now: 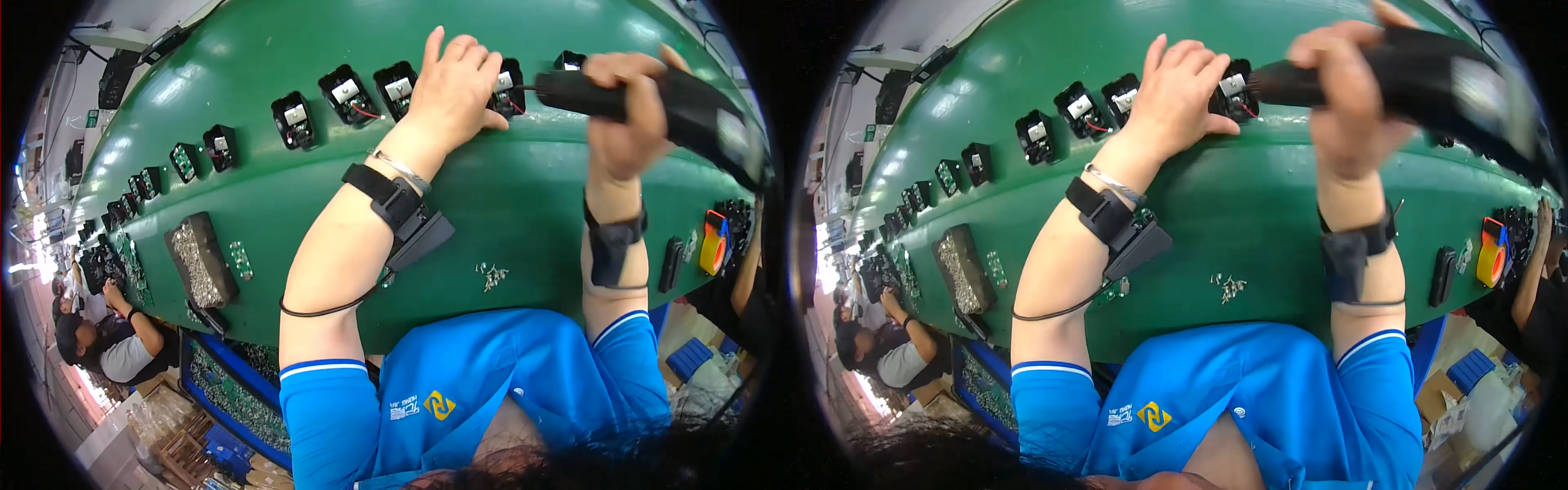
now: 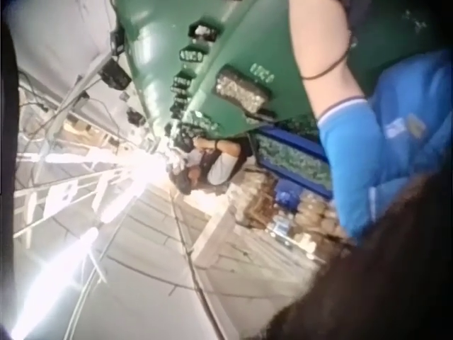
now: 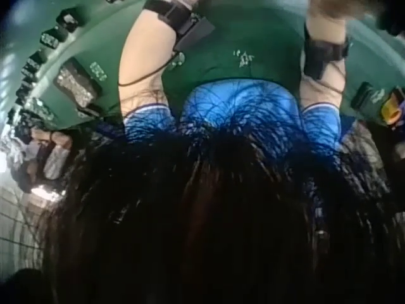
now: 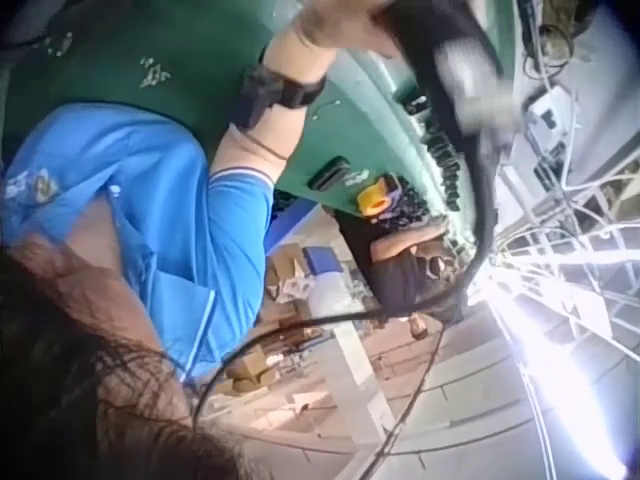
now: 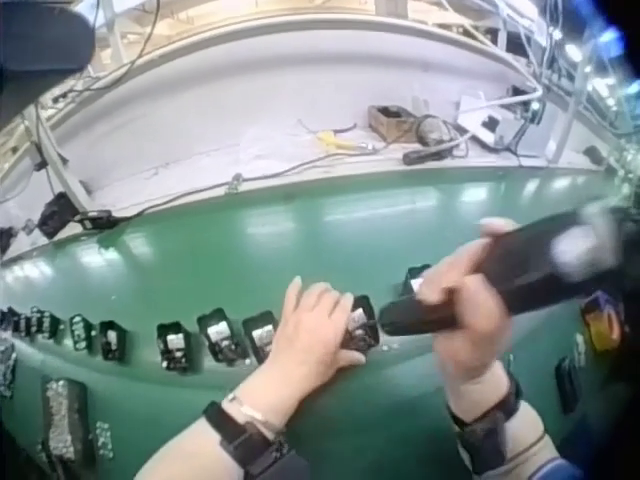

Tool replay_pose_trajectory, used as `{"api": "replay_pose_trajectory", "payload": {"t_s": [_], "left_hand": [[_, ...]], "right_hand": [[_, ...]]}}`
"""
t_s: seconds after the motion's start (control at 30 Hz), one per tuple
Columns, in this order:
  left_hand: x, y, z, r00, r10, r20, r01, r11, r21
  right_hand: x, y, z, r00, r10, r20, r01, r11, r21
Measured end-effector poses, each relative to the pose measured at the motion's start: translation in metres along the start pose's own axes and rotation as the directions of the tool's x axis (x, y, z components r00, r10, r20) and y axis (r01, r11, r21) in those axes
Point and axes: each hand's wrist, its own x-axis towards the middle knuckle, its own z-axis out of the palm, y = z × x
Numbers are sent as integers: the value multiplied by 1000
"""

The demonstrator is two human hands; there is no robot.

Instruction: The person picks up a screw, fits it onto a power screwdriver, and drives it into a black housing, then retrieves circuit boards from a bin and fits one into another housing.

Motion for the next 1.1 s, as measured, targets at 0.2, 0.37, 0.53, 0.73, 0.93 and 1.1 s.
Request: {"api": "replay_pose_trajectory", "payload": {"t_s": [0.2, 0.37, 0.53, 0.73, 0.93, 1.1], "left_hand": [[-48, 56, -62, 936, 150, 320, -22, 928, -371], [-116, 93, -65, 888, 150, 436, 136, 819, -558], [-127, 100, -53, 948, 110, 298, 65, 850, -522], [-121, 101, -54, 966, 71, 249, 72, 849, -523], [-72, 131, -55, 670, -393, 629, 613, -185, -768], [-42, 152, -28, 702, -180, 689, 386, -717, -581]], "right_hand": [[-37, -72, -50, 996, 90, 11, -91, 987, 134], [-69, -93, -68, 984, 169, -57, -161, 979, 124], [-71, -101, -70, 982, 178, -62, -171, 979, 108], [-65, -113, -77, 985, 143, -94, -132, 984, 117], [-45, -131, -85, 987, 99, -126, -62, 960, 273], [-27, -140, -72, 975, 96, -200, -2, 906, 424]]}}
